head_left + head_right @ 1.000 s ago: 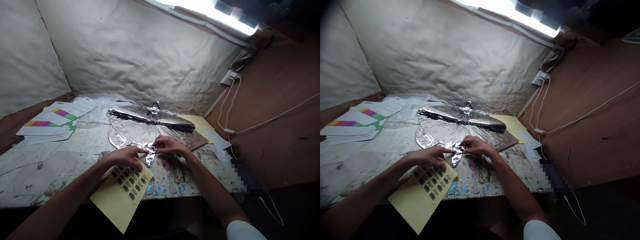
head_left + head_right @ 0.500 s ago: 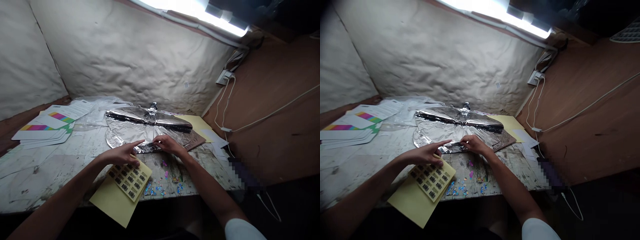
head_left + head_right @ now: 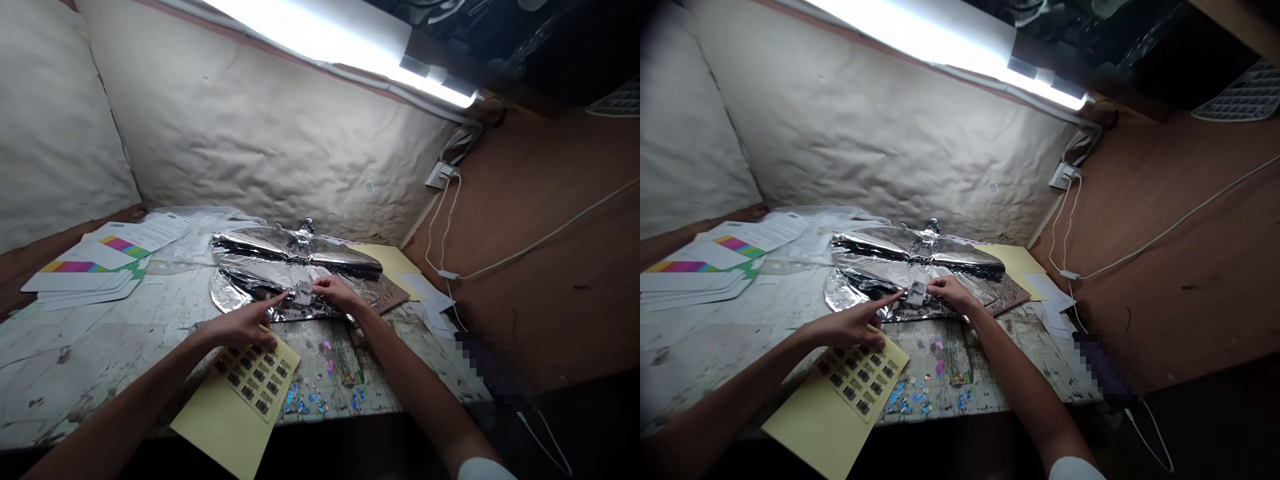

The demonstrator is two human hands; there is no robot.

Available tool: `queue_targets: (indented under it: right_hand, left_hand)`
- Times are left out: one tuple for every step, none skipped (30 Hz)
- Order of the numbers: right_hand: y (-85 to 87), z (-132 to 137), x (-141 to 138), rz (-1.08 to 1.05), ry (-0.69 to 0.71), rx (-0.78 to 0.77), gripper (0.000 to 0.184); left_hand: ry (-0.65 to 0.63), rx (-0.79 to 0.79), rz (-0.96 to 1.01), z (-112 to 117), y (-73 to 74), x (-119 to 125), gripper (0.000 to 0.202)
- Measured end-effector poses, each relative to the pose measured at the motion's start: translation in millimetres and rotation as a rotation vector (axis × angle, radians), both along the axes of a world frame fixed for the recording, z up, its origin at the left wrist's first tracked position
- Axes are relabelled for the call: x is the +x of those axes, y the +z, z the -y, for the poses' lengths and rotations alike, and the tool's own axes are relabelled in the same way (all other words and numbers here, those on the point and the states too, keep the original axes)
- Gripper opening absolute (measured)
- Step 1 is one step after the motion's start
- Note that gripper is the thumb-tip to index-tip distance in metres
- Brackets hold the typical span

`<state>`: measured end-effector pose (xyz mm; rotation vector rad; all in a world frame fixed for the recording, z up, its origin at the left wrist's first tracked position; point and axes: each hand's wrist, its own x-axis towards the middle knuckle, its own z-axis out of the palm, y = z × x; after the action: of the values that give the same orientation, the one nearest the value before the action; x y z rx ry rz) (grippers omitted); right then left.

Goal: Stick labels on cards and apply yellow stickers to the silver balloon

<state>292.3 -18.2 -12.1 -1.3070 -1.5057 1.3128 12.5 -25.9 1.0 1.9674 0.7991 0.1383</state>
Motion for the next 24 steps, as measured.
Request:
queue_targets:
  right_hand:
    - [-1.6,-1.9,-0.2,0.009,-0.008,-0.010,0.037]
    - [-3.5,-3.9,-1.1,0.027,-0.021,-0.001,0.035]
    - [-5.7,-6.0,-2.6,0.044,-0.046,0.025,0.032]
    - [-7.8,-7.9,-4.3,0.058,-0.078,0.063,0.029]
    - [-9.7,-9.7,-6.2,0.072,-0.115,0.108,0.025]
    - [-11.3,-11.3,-8.0,0.088,-0.146,0.147,0.022]
    - [-12.3,-12.5,-9.6,0.104,-0.166,0.175,0.020]
    - [-12.6,-13.3,-10.8,0.120,-0.174,0.191,0.018]
    - [-12.2,-13.6,-11.6,0.133,-0.171,0.197,0.016]
    - [-11.1,-13.3,-12.1,0.142,-0.163,0.199,0.015]
    - [-9.2,-12.4,-12.3,0.143,-0.147,0.200,0.015]
    - [-6.6,-11.0,-12.2,0.136,-0.116,0.202,0.014]
    - [-3.7,-9.1,-11.8,0.132,-0.070,0.214,0.015]
    - [-0.5,-6.9,-11.3,0.132,-0.012,0.235,0.018]
    - [2.6,-4.5,-10.7,0.138,0.045,0.264,0.021]
    - [5.5,-2.1,-10.1,0.151,0.094,0.299,0.025]
    - [7.9,0.4,-9.5,0.172,0.127,0.333,0.027]
    - [9.7,2.8,-9.0,0.198,0.143,0.368,0.029]
    - [11.0,5.0,-8.8,0.223,0.143,0.404,0.031]
    - [11.7,7.0,-8.8,0.244,0.143,0.442,0.032]
    - [11.8,8.7,-9.1,0.259,0.151,0.482,0.033]
    - [11.6,9.9,-9.8,0.268,0.167,0.522,0.032]
    - [10.8,10.5,-10.8,0.272,0.182,0.558,0.029]
    - [9.6,10.4,-12.2,0.275,0.183,0.582,0.026]
  left_hand:
    - [0.011,0.002,-0.012,-0.1,-1.3,0.0,0.104]
    - [0.020,0.000,-0.023,-0.1,-2.3,-0.1,0.104]
    - [0.025,-0.004,-0.030,-0.2,-3.0,-0.2,0.104]
    - [0.028,-0.006,-0.032,-0.2,-3.3,-0.4,0.104]
    - [0.027,-0.006,-0.030,-0.3,-3.3,-0.4,0.104]
    - [0.026,-0.004,-0.024,-0.3,-3.1,-0.3,0.104]
    - [0.022,-0.006,-0.017,-0.3,-2.7,0.2,0.104]
    - [0.021,-0.009,-0.007,-0.4,-2.5,1.1,0.104]
    - [0.024,-0.014,0.004,-0.4,-2.5,2.5,0.105]
    - [0.029,-0.018,0.017,-0.3,-2.8,4.3,0.105]
    - [0.028,-0.019,0.027,-0.2,-3.7,6.3,0.105]
    - [0.025,-0.015,0.037,0.0,-4.8,8.4,0.105]
    - [0.019,-0.012,0.044,0.3,-6.1,10.4,0.105]
    - [0.013,-0.013,0.050,0.7,-7.4,12.1,0.105]
    - [0.007,-0.021,0.052,1.2,-8.4,13.3,0.106]
    - [0.006,-0.031,0.052,1.9,-8.9,14.0,0.106]
    - [0.010,-0.039,0.049,2.6,-8.9,14.2,0.106]
    - [0.016,-0.042,0.046,3.2,-8.3,14.2,0.105]
    - [0.018,-0.041,0.039,3.9,-7.4,14.0,0.105]
    - [0.022,-0.033,0.032,4.3,-6.4,13.8,0.104]
    - [0.025,-0.021,0.028,4.6,-5.4,13.7,0.103]
    - [0.027,-0.011,0.029,4.6,-4.8,13.8,0.103]
    - [0.028,-0.007,0.028,4.3,-4.7,13.9,0.103]
    - [0.028,-0.014,0.027,3.8,-5.1,14.1,0.104]
